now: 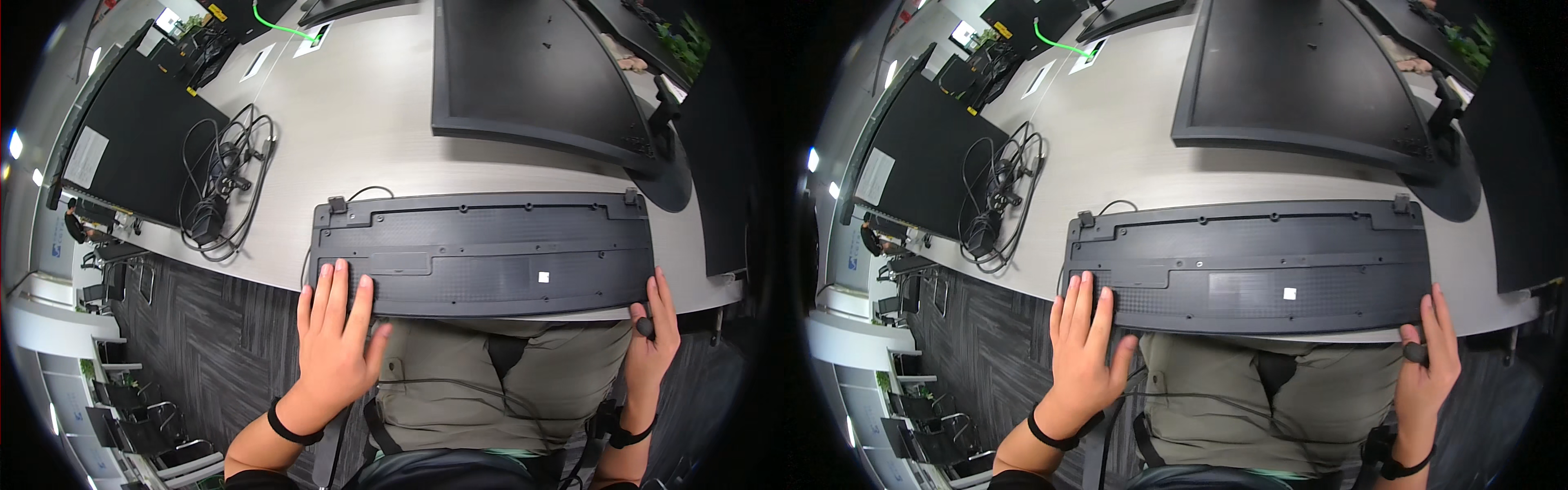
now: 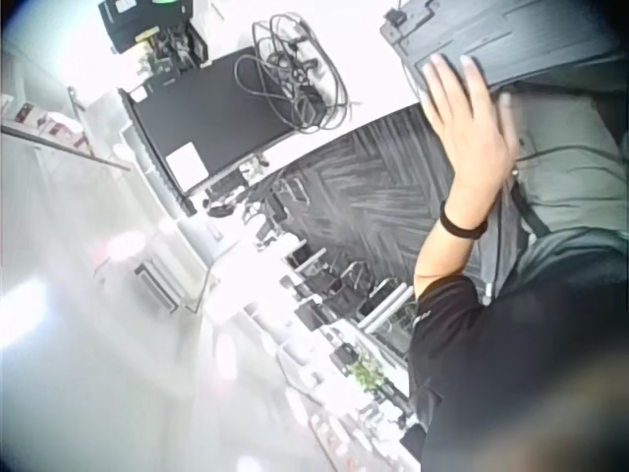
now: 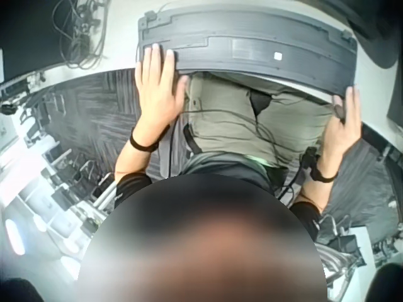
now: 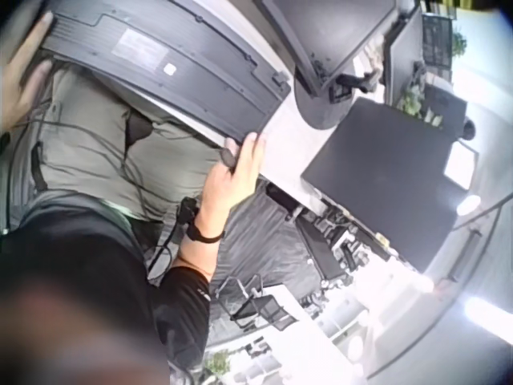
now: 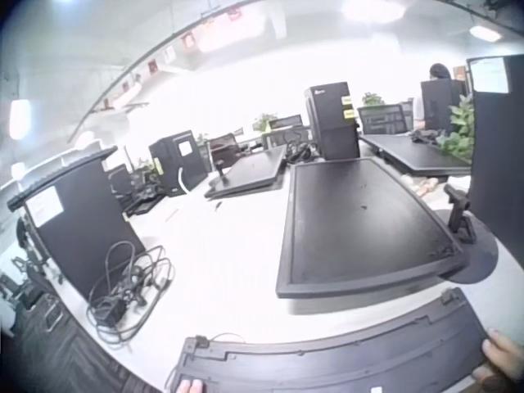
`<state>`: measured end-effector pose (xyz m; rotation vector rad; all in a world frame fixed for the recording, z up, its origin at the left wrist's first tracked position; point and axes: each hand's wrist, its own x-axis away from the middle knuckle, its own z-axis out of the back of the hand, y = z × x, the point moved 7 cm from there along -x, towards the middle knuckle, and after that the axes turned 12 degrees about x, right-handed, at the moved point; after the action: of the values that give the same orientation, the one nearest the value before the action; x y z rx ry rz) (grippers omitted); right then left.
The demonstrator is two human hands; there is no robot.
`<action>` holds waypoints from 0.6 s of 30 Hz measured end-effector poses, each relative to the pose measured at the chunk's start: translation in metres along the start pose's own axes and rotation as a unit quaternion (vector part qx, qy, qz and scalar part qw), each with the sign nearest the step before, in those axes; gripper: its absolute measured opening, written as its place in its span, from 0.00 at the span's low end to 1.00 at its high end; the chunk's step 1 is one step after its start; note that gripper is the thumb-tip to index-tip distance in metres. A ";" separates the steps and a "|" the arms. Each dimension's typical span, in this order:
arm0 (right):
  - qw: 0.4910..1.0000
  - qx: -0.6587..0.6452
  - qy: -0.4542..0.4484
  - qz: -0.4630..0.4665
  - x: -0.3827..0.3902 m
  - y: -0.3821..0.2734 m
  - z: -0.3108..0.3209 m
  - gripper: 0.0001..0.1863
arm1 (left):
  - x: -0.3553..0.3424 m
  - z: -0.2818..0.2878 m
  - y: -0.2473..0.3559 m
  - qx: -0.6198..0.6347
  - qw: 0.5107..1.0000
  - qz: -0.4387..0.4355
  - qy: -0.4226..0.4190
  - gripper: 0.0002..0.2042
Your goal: Using a screwdriver to unscrew and open a computer keyboard for repair.
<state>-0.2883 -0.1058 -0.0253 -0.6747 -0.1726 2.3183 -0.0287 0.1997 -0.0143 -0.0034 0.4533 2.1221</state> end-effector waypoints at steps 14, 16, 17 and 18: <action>0.999 -0.003 0.003 -0.041 0.006 0.006 -0.007 0.20 | 0.000 0.003 -0.006 0.018 0.999 0.001 0.034 0.30; 0.997 -0.020 -0.002 -0.070 0.005 0.011 -0.008 0.19 | -0.001 0.008 0.000 0.044 0.998 0.021 0.030 0.31; 0.996 -0.036 -0.008 -0.087 0.004 0.014 -0.009 0.18 | -0.003 0.009 0.007 0.053 0.998 0.006 0.023 0.31; 0.992 -0.037 -0.016 -0.119 0.004 0.019 -0.010 0.18 | -0.006 0.010 0.013 0.062 0.998 -0.008 0.017 0.31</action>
<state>-0.2970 -0.1176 -0.0409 -0.6191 -0.3368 2.1029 -0.0344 0.1919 0.0003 0.0290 0.6022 2.0780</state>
